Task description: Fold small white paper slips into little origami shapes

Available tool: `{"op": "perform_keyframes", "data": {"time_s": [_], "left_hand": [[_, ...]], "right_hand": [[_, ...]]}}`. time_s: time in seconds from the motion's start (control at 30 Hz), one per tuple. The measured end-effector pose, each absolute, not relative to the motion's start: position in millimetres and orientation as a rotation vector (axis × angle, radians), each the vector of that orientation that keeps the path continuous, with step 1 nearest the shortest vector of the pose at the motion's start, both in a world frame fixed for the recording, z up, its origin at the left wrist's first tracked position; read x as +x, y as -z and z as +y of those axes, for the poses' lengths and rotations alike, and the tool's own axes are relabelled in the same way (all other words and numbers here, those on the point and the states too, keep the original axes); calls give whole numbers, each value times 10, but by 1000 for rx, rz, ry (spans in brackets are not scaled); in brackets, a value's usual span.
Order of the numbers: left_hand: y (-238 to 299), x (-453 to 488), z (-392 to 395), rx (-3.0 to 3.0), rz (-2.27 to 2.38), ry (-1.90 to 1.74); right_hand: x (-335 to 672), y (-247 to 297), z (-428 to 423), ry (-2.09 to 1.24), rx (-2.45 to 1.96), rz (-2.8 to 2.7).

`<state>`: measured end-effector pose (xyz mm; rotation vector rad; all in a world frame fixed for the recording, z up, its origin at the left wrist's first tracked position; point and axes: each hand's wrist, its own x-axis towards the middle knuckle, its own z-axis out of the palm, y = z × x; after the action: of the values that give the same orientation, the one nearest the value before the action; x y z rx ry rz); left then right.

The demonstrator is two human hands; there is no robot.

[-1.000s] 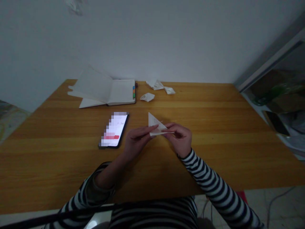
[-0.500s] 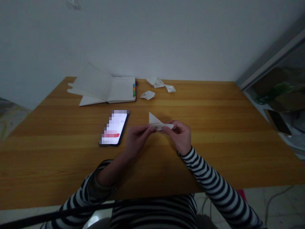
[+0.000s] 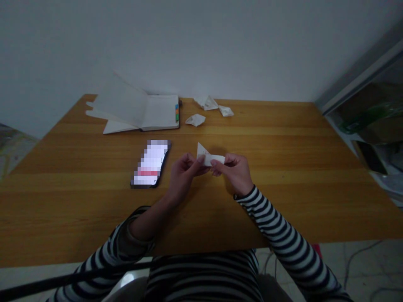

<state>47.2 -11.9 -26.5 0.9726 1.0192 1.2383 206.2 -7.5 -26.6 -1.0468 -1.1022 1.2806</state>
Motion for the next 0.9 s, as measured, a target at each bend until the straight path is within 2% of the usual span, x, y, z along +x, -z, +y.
{"op": "perform_keyframes", "data": {"time_s": [0.23,0.9], "left_hand": [[266,501,-112,979,1003,-1236],[346,472,-23,992,989,-1038]], "right_hand": [[2063,301,-33,-1374,-1014,-1113],[2100,386,52,-1364,-986,-1254]]}}
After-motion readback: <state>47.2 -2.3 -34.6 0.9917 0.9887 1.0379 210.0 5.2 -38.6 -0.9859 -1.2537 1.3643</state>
